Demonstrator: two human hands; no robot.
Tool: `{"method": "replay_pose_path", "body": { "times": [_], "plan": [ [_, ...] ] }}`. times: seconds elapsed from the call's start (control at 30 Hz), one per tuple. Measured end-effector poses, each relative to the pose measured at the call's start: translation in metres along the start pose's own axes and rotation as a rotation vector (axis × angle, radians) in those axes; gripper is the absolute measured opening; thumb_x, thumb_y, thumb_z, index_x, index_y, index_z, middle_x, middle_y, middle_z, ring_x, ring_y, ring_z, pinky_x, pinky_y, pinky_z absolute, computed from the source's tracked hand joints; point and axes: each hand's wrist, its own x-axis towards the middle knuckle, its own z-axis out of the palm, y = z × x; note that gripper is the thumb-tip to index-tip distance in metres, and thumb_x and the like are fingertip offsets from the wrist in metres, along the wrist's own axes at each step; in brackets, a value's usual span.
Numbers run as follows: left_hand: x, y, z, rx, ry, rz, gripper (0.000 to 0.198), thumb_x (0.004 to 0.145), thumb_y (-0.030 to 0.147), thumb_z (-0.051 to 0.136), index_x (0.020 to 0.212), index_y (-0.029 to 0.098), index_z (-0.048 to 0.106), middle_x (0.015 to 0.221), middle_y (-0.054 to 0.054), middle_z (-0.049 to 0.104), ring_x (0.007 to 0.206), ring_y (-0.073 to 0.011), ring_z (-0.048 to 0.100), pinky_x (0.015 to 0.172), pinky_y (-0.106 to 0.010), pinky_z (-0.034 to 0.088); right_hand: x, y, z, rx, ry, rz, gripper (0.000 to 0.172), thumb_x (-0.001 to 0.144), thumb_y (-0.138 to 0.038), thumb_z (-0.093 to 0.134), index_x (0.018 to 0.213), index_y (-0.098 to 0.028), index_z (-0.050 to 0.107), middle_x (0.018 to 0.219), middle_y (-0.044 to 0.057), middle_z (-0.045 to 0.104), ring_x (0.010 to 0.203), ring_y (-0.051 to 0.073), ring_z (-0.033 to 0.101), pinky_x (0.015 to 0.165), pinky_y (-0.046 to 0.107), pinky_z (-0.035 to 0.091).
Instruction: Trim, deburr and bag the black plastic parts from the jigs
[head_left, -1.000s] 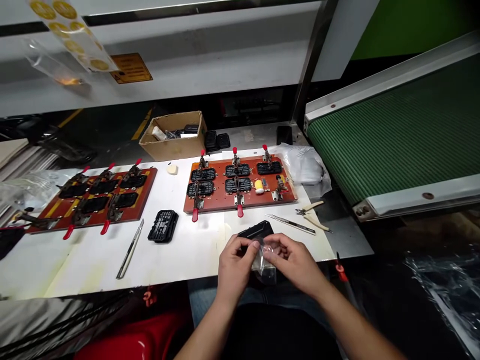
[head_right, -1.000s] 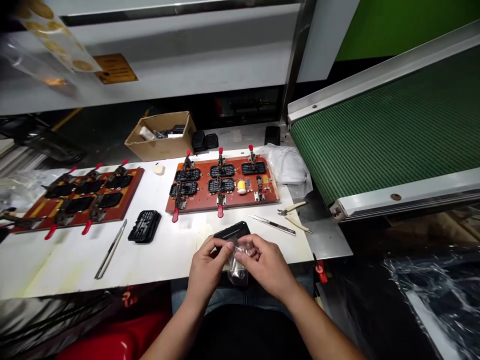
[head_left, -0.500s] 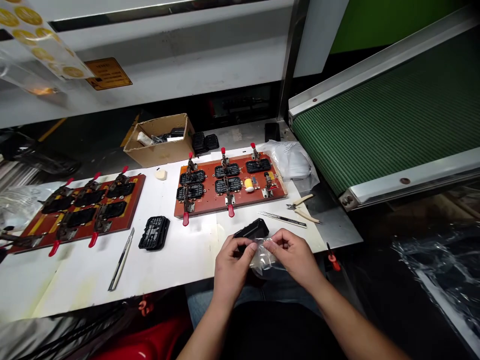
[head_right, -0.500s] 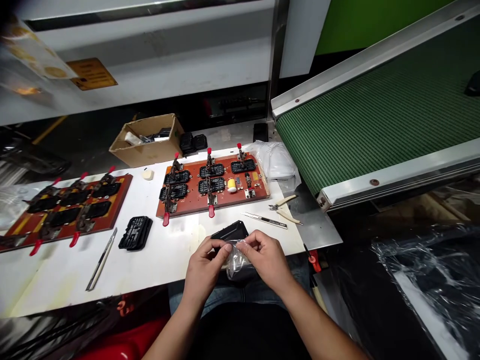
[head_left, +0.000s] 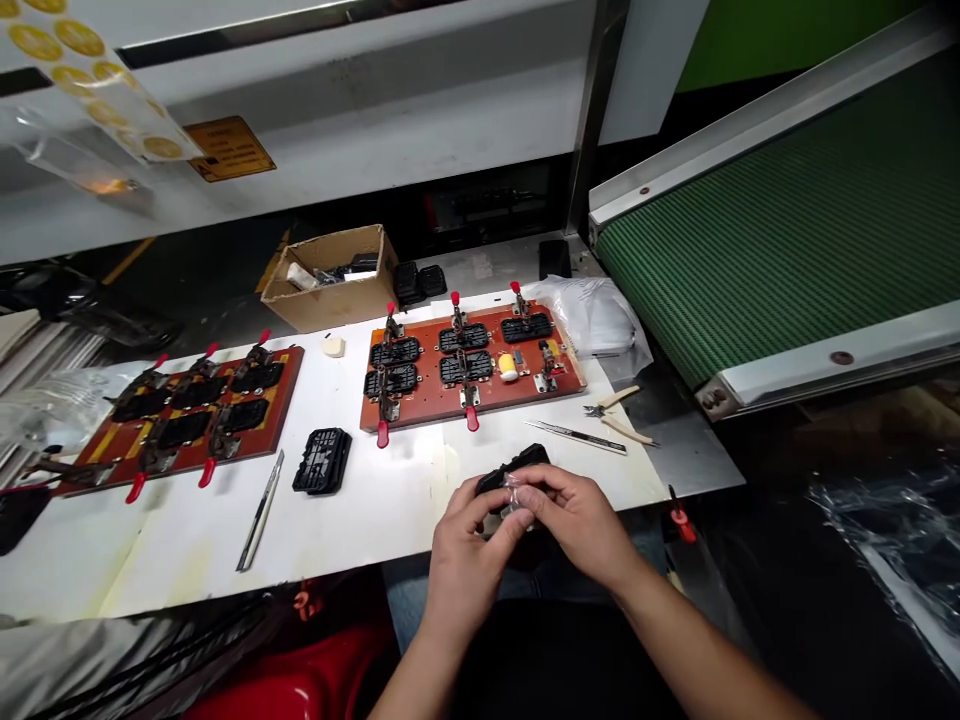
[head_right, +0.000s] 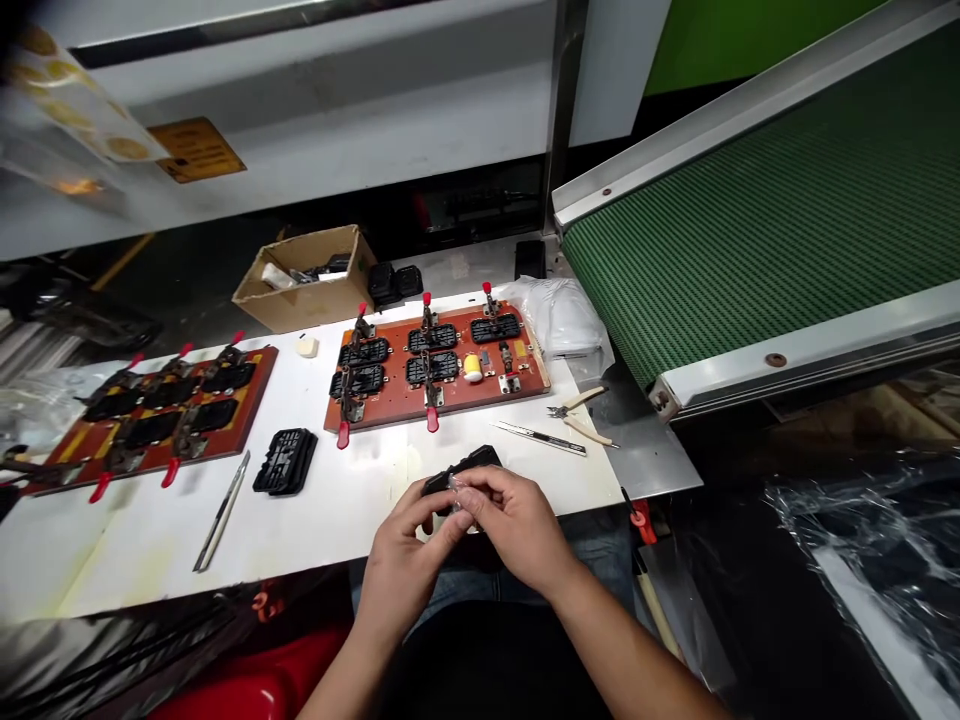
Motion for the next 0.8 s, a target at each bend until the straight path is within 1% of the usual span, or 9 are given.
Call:
{"method": "replay_pose_path", "body": {
  "times": [0.1, 0.2, 0.27, 0.3, 0.4, 0.5, 0.57, 0.7, 0.8],
  "plan": [
    [0.001, -0.007, -0.003, -0.026, 0.036, -0.055, 0.021, 0.096, 0.044, 0.070, 0.097, 0.030, 0.084, 0.101, -0.004, 0.071, 0.091, -0.0195, 0.065, 0.081, -0.029, 0.052, -0.002, -0.001, -0.008, -0.191, -0.039, -0.100, 0.020, 0.101, -0.033, 0.064, 0.115, -0.027, 0.077, 0.108, 0.003, 0.075, 0.098, 0.019, 0.072, 0.085, 0.030, 0.057],
    [0.003, -0.012, -0.006, -0.008, 0.154, -0.101, 0.025, 0.097, 0.045, 0.068, 0.089, 0.027, 0.082, 0.088, -0.002, 0.065, 0.085, -0.0190, 0.062, 0.078, -0.028, 0.049, -0.002, -0.004, -0.015, -0.490, 0.068, -0.257, 0.018, 0.102, -0.026, 0.058, 0.110, -0.025, 0.075, 0.103, 0.004, 0.072, 0.090, 0.017, 0.068, 0.081, 0.030, 0.055],
    [0.004, -0.011, -0.005, 0.028, 0.222, -0.083, 0.024, 0.097, 0.044, 0.068, 0.088, 0.026, 0.081, 0.083, -0.001, 0.062, 0.083, -0.0192, 0.060, 0.080, -0.029, 0.047, -0.001, -0.002, -0.013, -0.551, 0.138, -0.277, 0.017, 0.103, -0.027, 0.056, 0.111, -0.024, 0.071, 0.102, 0.005, 0.070, 0.086, 0.017, 0.066, 0.079, 0.031, 0.054],
    [0.004, -0.010, -0.004, 0.041, 0.236, -0.062, 0.023, 0.097, 0.044, 0.068, 0.089, 0.026, 0.080, 0.083, -0.001, 0.062, 0.083, -0.0190, 0.059, 0.081, -0.029, 0.047, -0.001, 0.000, -0.010, -0.518, 0.157, -0.242, 0.016, 0.103, -0.030, 0.058, 0.115, -0.024, 0.068, 0.102, 0.005, 0.070, 0.085, 0.018, 0.066, 0.079, 0.031, 0.055],
    [0.002, -0.006, -0.001, 0.048, 0.242, 0.004, 0.020, 0.099, 0.041, 0.067, 0.094, 0.027, 0.079, 0.092, -0.001, 0.065, 0.080, -0.0172, 0.059, 0.080, -0.028, 0.047, 0.003, 0.011, -0.001, -0.319, 0.142, -0.026, 0.029, 0.097, -0.037, 0.067, 0.121, -0.025, 0.057, 0.096, 0.001, 0.069, 0.080, 0.018, 0.066, 0.074, 0.031, 0.055],
    [0.000, -0.007, 0.001, 0.050, 0.270, 0.020, 0.018, 0.099, 0.040, 0.067, 0.097, 0.027, 0.080, 0.102, -0.003, 0.068, 0.088, -0.0179, 0.062, 0.085, -0.029, 0.048, 0.005, 0.020, 0.000, -0.253, 0.196, 0.093, 0.024, 0.092, -0.035, 0.071, 0.107, -0.025, 0.056, 0.083, -0.003, 0.064, 0.074, 0.017, 0.063, 0.071, 0.030, 0.053],
    [-0.001, -0.010, 0.001, 0.057, 0.305, -0.003, 0.018, 0.098, 0.040, 0.068, 0.097, 0.027, 0.080, 0.107, -0.003, 0.068, 0.089, -0.0176, 0.062, 0.086, -0.029, 0.048, 0.005, 0.021, -0.003, -0.236, 0.244, 0.082, 0.021, 0.089, -0.034, 0.073, 0.100, -0.024, 0.058, 0.082, -0.003, 0.063, 0.075, 0.016, 0.062, 0.072, 0.030, 0.051],
    [0.000, -0.016, 0.002, 0.034, 0.308, -0.054, 0.020, 0.097, 0.043, 0.070, 0.096, 0.026, 0.081, 0.103, -0.003, 0.068, 0.083, -0.0165, 0.062, 0.085, -0.029, 0.051, 0.005, 0.013, -0.007, -0.001, 0.182, 0.012, 0.022, 0.091, -0.041, 0.074, 0.100, -0.022, 0.066, 0.087, 0.000, 0.066, 0.078, 0.016, 0.062, 0.072, 0.028, 0.052],
    [-0.002, -0.020, 0.003, -0.002, 0.279, -0.083, 0.023, 0.097, 0.046, 0.069, 0.101, 0.027, 0.082, 0.106, -0.004, 0.069, 0.095, -0.0199, 0.067, 0.093, -0.031, 0.053, 0.013, 0.005, -0.009, -0.010, 0.315, -0.088, 0.021, 0.095, -0.041, 0.069, 0.104, -0.023, 0.071, 0.092, 0.002, 0.070, 0.079, 0.017, 0.063, 0.075, 0.030, 0.053]
  ]
}}
